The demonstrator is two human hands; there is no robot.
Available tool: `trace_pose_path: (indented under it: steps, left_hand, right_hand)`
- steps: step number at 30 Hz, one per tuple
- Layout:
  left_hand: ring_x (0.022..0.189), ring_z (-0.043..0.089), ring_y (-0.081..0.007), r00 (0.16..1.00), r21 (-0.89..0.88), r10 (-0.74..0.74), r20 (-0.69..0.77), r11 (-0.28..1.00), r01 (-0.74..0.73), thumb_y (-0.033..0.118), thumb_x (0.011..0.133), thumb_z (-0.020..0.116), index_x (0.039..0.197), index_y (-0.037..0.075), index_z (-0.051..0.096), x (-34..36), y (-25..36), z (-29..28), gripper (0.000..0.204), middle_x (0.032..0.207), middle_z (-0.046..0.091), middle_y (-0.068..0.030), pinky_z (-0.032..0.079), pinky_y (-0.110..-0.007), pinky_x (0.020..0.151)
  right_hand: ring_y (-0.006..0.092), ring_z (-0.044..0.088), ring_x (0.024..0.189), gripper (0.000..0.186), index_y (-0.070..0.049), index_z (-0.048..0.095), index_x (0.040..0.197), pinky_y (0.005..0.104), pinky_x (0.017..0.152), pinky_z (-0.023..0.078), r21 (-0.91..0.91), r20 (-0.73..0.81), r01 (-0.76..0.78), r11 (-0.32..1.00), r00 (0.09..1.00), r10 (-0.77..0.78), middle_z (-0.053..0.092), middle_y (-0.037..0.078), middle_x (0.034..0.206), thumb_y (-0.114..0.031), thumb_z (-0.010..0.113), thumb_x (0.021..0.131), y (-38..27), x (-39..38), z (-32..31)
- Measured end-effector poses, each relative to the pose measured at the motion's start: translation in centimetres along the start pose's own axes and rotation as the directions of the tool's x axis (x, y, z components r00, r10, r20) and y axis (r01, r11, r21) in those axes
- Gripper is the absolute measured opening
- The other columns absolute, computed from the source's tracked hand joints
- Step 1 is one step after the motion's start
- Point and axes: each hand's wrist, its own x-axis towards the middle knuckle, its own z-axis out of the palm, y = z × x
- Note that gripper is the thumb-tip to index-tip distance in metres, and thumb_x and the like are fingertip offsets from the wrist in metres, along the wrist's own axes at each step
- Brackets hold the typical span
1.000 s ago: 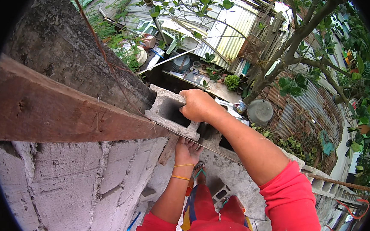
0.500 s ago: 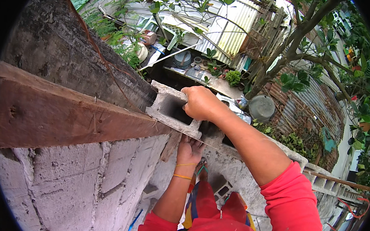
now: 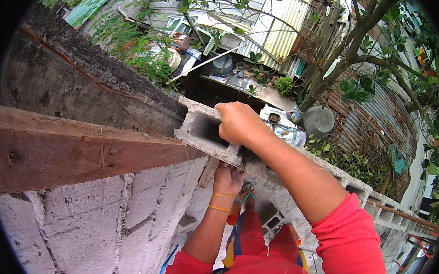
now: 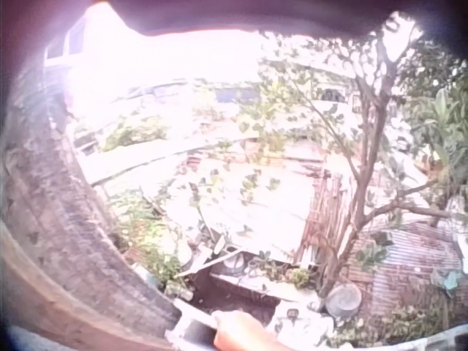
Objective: The person places hollow concrete blocks onto a wall, uses a hammer to break a block, and applies mortar with a trowel to bond the blocks. The person repeatedly scoops mortar from the floor and spreads it along the top of the wall.
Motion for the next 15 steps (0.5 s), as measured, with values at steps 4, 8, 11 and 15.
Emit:
trace_pose_path:
  steps: [4, 8, 11, 15]
  left_hand:
    - [0.127, 0.052, -0.0303, 0.999, 0.031, 0.015, -0.04, 0.999, -0.013, 0.029, 0.109, 0.049, 0.14, 0.011, 0.055, 0.1, 0.2, 0.0, 0.037, 0.136, 0.058, -0.0112, 0.041, -0.056, 0.116]
    - [0.134, 0.053, -0.0325, 0.99, 0.237, 0.039, -0.135, 0.971, -0.006, 0.027, 0.109, 0.048, 0.146, 0.01, 0.051, -1.8, 1.4, -0.4, 0.041, 0.142, 0.057, -0.0157, 0.041, -0.053, 0.116]
    - [0.122, 0.059, -0.031, 0.931, 0.624, 0.354, -0.087, 0.748, -0.226, 0.033, 0.108, 0.054, 0.137, 0.003, 0.056, -5.4, 2.6, -0.9, 0.042, 0.134, 0.061, -0.0154, 0.042, -0.052, 0.111]
    - [0.124, 0.059, -0.036, 0.604, 0.754, 0.604, 0.52, 0.007, -0.656, 0.017, 0.101, 0.062, 0.139, -0.004, 0.054, -11.1, 4.6, 0.2, 0.044, 0.136, 0.059, -0.0211, 0.042, -0.05, 0.112]
  right_hand:
    - [0.0426, 0.073, 0.099, 0.023, -0.001, 0.075, 0.098, 0.0504, 0.088, 0.059, 0.018, 0.025, -0.015, 1.0, 1.0, 0.015, 0.075, 0.025, 0.1, -0.007, 0.066, 0.077, 0.1, 0.1, -0.2]
    - [0.0419, 0.073, 0.1, 0.025, -0.001, 0.074, 0.102, 0.0496, 0.089, 0.059, 0.023, 0.098, -0.036, 0.999, 0.995, 0.034, 0.075, 0.025, 0.103, -0.011, 0.069, 0.079, 0.0, -0.1, -0.9]
    - [0.0422, 0.072, 0.105, 0.039, 0.0, 0.071, 0.111, 0.0499, 0.093, 0.057, 0.087, 0.079, -0.035, 0.996, 0.996, 0.029, 0.075, 0.025, 0.107, -0.031, 0.072, 0.088, 0.0, -0.5, -1.4]
    - [0.0446, 0.07, 0.106, 0.049, 0.002, 0.069, 0.114, 0.0513, 0.094, 0.055, 0.229, 0.03, -0.042, 0.973, 0.999, 0.037, 0.074, 0.027, 0.108, -0.044, 0.066, 0.095, 0.1, -1.7, -2.5]
